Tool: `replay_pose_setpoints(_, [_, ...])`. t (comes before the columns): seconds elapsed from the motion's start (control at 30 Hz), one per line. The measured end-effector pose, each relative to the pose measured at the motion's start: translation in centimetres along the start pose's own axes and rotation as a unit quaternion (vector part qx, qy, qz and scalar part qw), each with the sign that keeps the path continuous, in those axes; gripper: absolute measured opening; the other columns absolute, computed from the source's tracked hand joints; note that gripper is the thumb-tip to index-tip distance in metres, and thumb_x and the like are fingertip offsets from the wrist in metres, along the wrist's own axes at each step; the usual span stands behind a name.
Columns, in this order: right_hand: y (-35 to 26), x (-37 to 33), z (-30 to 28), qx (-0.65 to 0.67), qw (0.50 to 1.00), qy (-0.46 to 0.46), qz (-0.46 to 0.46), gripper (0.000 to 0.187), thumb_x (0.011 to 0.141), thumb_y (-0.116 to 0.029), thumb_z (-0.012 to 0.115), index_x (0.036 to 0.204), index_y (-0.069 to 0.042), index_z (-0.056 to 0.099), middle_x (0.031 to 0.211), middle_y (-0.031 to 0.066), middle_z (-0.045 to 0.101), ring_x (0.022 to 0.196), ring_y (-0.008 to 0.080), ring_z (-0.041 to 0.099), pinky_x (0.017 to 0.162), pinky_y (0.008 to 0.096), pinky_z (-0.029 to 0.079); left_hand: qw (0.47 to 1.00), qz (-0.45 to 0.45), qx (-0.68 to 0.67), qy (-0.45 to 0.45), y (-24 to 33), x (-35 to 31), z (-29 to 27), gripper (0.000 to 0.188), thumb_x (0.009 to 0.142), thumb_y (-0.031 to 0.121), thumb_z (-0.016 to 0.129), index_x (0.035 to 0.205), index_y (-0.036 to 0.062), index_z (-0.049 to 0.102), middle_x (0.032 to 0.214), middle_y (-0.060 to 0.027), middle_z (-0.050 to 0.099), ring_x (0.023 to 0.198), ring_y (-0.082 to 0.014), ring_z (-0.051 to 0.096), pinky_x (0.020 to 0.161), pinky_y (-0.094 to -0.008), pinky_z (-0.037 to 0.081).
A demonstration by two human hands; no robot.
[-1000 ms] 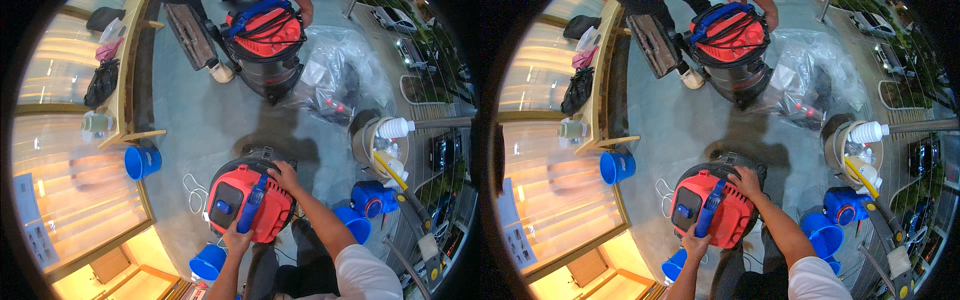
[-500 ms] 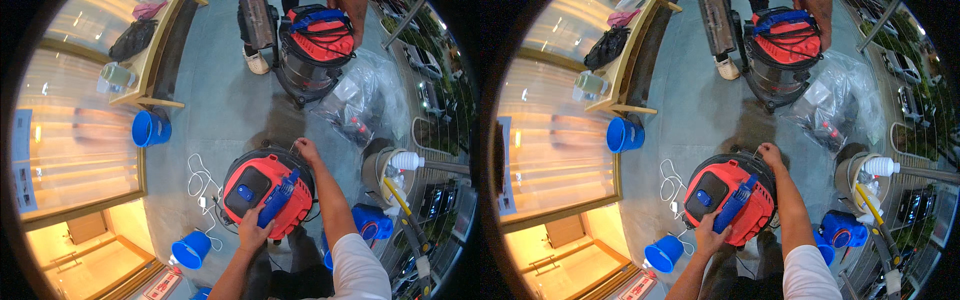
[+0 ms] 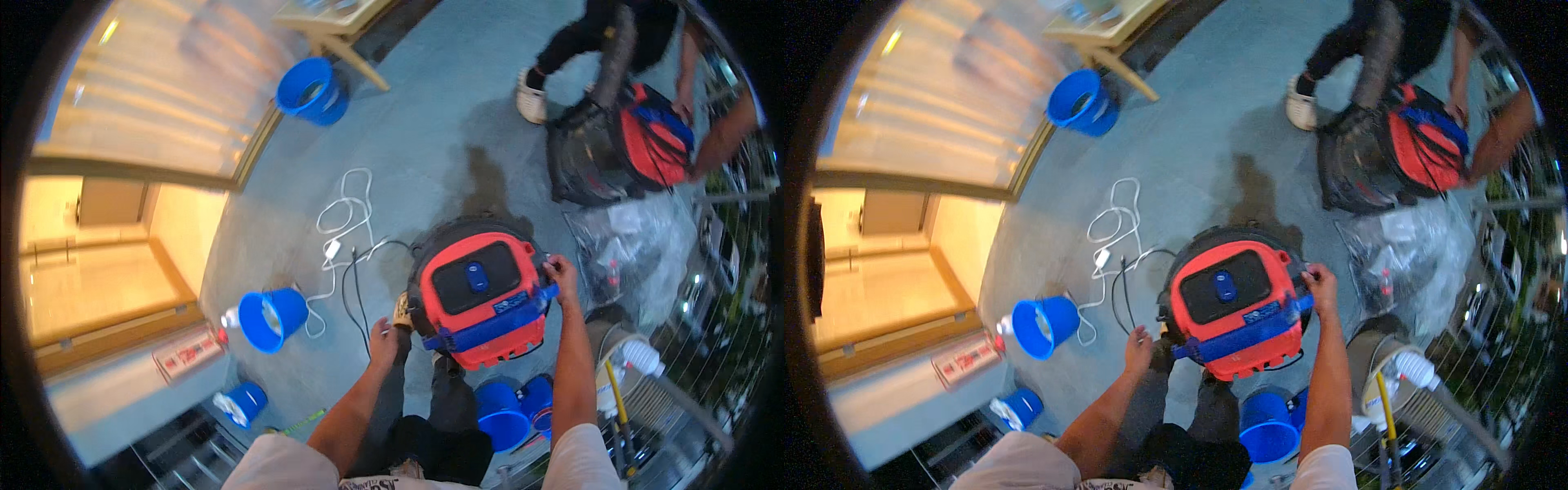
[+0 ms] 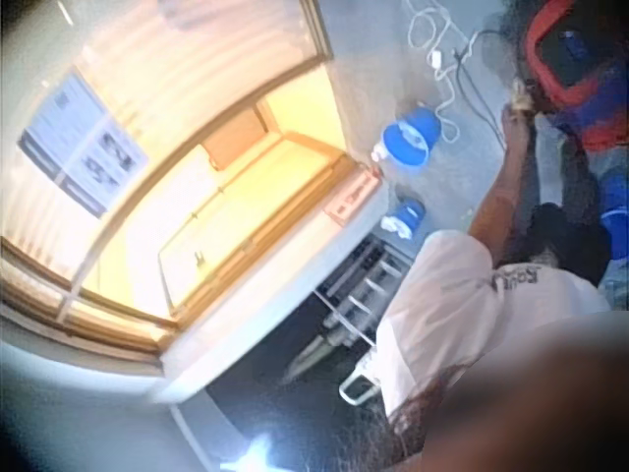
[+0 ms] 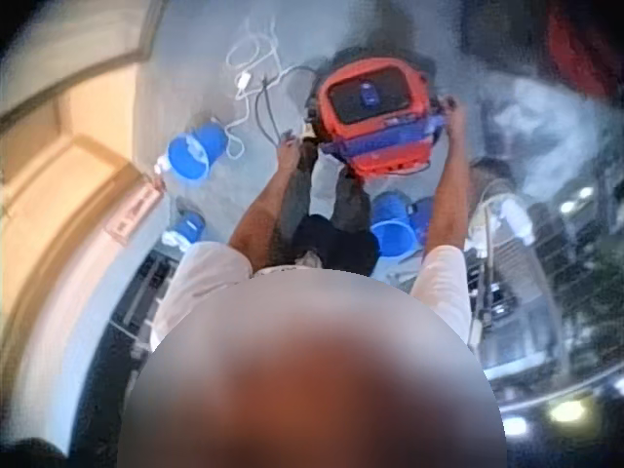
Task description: The person assembles two red and blue canister vacuum cleaners on a balcony. They place plastic liners into the metal canisters, attach the canisters to the motor units, connect the hoses, and wrap the power cords around the handles. A second person performs similar assembly steps nearby.
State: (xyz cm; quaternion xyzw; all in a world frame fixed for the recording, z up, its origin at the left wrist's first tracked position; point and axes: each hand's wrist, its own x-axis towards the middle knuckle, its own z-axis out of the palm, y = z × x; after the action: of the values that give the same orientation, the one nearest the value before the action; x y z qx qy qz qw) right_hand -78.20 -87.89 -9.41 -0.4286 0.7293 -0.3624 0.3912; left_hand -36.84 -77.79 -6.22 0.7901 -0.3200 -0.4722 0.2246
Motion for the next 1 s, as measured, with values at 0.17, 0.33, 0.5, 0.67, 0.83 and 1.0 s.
replay_pose_setpoints(0.17, [0.5, 0.1, -1.2, -0.060, 0.997, -0.046, 0.009, 0.016, 0.079, -0.012, 0.061, 0.075, -0.003, 0.049, 0.066, 0.0014, 0.048, 0.060, 0.0108, 0.044, 0.055, 0.0253, 0.038, 0.951, -0.243, -0.161, -0.107, -1.2, 1.8, 2.9, 0.036, 0.088, 0.028, 0.043, 0.121, 0.0128, 0.044, 0.106, -0.0048, 0.052, 0.087, -0.0150, 0.050, 0.071, -0.0286, 0.042])
replay_pose_setpoints(0.33, [-0.5, 0.7, -2.0, 0.088, 0.992, -0.059, 0.068, 0.010, 0.083, -0.013, 0.057, 0.079, -0.006, 0.050, 0.070, -0.0009, 0.048, 0.062, 0.0086, 0.045, 0.054, 0.0219, 0.038, 0.903, -0.305, -0.269, -0.138, 0.1, 2.8, 4.5, 0.032, 0.091, 0.034, 0.041, 0.120, 0.0220, 0.045, 0.105, 0.0036, 0.051, 0.087, -0.0130, 0.049, 0.068, -0.0308, 0.042])
replay_pose_setpoints(0.5, [-3.4, 2.1, -3.8, 0.036, 0.985, -0.097, 0.138, 0.012, 0.083, -0.017, 0.058, 0.080, -0.007, 0.053, 0.071, -0.0027, 0.048, 0.060, 0.0065, 0.044, 0.055, 0.0221, 0.042, 0.890, -0.304, -0.300, -0.160, -0.4, 3.6, 4.4, 0.029, 0.090, 0.027, 0.047, 0.116, 0.0160, 0.050, 0.093, 0.0020, 0.056, 0.079, -0.0113, 0.052, 0.066, -0.0286, 0.043])
replay_pose_setpoints(0.67, [-2.9, 1.5, -3.7, 0.004, 0.965, -0.245, 0.097, 0.012, 0.084, -0.011, 0.056, 0.072, -0.008, 0.052, 0.064, -0.0055, 0.046, 0.056, 0.0051, 0.039, 0.050, 0.0201, 0.033, 0.952, -0.172, -0.203, -0.150, 0.2, 1.1, 2.8, 0.030, 0.086, 0.021, 0.054, 0.111, 0.0030, 0.055, 0.098, -0.0042, 0.058, 0.085, -0.0115, 0.054, 0.074, -0.0273, 0.047])
replay_pose_setpoints(0.83, [-1.0, 1.2, -2.5, -0.001, 0.985, -0.171, 0.014, 0.012, 0.082, -0.006, 0.054, 0.070, -0.007, 0.052, 0.065, -0.0053, 0.048, 0.056, 0.0037, 0.037, 0.050, 0.0190, 0.029, 0.972, -0.071, -0.198, -0.105, 1.0, -1.7, 2.5, 0.034, 0.081, 0.008, 0.059, 0.114, 0.0024, 0.054, 0.100, -0.0059, 0.059, 0.090, -0.0132, 0.055, 0.078, -0.0272, 0.046])
replay_pose_setpoints(1.0, [-0.8, 1.4, -3.1, -0.022, 0.983, -0.180, 0.042, 0.009, 0.083, -0.007, 0.054, 0.073, -0.007, 0.052, 0.066, -0.0057, 0.048, 0.056, 0.0024, 0.038, 0.049, 0.0172, 0.028, 0.971, -0.080, -0.216, -0.065, 0.1, -0.7, 3.5, 0.036, 0.078, 0.000, 0.057, 0.114, 0.0030, 0.052, 0.093, -0.0059, 0.059, 0.082, -0.0130, 0.056, 0.072, -0.0258, 0.046])
